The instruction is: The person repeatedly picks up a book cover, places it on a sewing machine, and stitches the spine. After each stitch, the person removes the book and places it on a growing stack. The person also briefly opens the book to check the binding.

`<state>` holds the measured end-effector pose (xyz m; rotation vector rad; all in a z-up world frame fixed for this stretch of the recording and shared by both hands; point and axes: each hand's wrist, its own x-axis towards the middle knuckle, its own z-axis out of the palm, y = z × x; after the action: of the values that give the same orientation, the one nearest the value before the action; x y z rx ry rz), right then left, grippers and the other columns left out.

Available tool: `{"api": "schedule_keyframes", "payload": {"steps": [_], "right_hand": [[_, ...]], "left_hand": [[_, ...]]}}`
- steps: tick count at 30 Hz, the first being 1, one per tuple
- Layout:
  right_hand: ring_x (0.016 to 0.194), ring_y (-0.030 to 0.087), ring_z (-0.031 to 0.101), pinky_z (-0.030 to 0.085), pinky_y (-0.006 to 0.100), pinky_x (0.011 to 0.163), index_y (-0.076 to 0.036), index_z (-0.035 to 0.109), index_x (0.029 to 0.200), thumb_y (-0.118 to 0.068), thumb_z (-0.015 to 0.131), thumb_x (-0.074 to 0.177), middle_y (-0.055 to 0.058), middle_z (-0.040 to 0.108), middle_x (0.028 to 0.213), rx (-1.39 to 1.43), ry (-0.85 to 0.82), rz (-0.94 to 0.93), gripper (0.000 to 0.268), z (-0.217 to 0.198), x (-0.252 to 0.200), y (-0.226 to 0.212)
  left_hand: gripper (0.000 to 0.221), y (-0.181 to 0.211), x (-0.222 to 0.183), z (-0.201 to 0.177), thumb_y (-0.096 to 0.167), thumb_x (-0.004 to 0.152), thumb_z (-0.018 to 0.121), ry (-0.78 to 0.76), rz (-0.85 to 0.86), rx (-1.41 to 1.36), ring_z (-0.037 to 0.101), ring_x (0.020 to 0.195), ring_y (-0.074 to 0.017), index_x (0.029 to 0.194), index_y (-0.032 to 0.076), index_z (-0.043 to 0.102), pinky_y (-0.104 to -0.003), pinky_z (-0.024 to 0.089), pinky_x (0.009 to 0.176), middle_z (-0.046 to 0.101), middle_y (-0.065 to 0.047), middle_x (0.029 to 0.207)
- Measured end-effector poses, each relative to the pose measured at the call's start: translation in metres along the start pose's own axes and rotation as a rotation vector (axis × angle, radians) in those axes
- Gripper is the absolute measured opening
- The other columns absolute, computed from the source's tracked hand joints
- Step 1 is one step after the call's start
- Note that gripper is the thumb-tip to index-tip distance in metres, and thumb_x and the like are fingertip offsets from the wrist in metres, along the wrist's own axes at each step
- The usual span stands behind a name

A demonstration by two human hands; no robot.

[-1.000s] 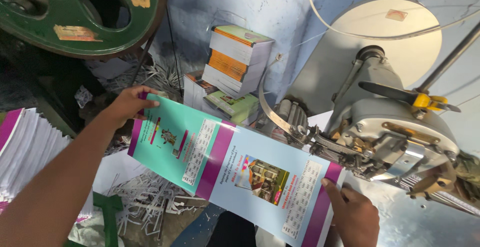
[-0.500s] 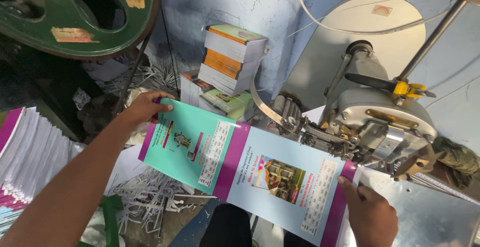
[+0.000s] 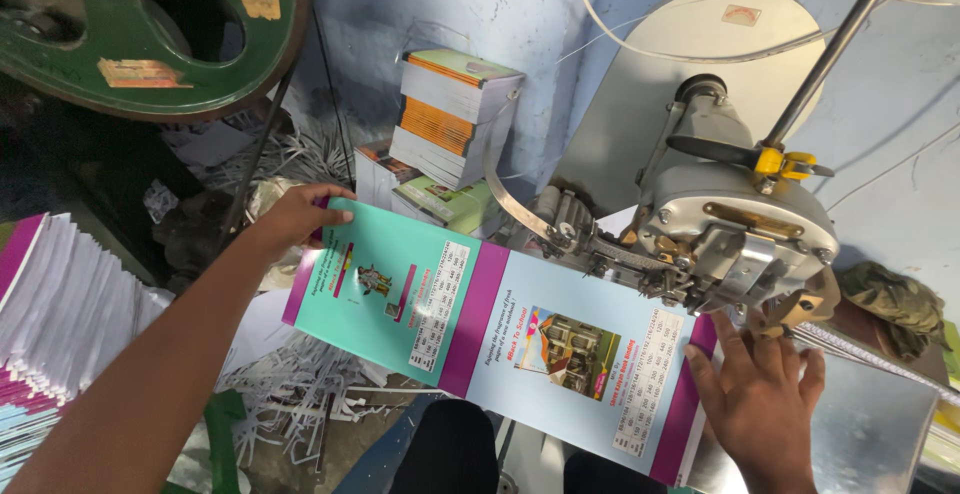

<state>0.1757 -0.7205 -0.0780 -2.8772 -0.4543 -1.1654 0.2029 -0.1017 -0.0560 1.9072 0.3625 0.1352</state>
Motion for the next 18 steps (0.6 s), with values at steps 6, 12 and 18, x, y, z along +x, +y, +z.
{"api": "schedule_keyframes", "payload": {"steps": [6,12,18], "right_hand": [[0.126,0.035,0.055,0.032,0.06,0.121,-0.019,0.062,0.145,-0.051,0.062,0.09,0.017,0.06,0.13,0.177,-0.001,0.045,0.063,-0.011,0.0,0.003],[0.126,0.034,0.056,0.032,0.058,0.122,-0.018,0.064,0.143,-0.052,0.063,0.089,0.016,0.062,0.125,0.186,0.0,0.066,0.063,-0.015,0.001,0.001],[0.128,0.036,0.055,0.03,0.06,0.121,-0.018,0.065,0.14,-0.052,0.064,0.089,0.016,0.061,0.128,0.205,0.011,0.068,0.062,-0.013,0.001,0.0]], "left_hand": [[0.043,0.005,-0.008,0.006,0.02,0.081,0.08,-0.026,-0.007,-0.059,0.069,0.085,-0.0136,0.123,0.019,0.071,-0.034,0.056,0.068,0.073,0.0,0.098],[0.043,0.012,-0.013,0.009,0.021,0.082,0.08,0.009,-0.028,0.016,0.068,0.082,-0.0159,0.124,0.019,0.072,-0.035,0.054,0.066,0.074,-0.003,0.097],[0.044,0.015,-0.015,0.009,0.024,0.081,0.08,0.022,-0.024,0.05,0.069,0.083,-0.0161,0.124,0.02,0.071,-0.035,0.055,0.067,0.075,-0.003,0.099]]}}
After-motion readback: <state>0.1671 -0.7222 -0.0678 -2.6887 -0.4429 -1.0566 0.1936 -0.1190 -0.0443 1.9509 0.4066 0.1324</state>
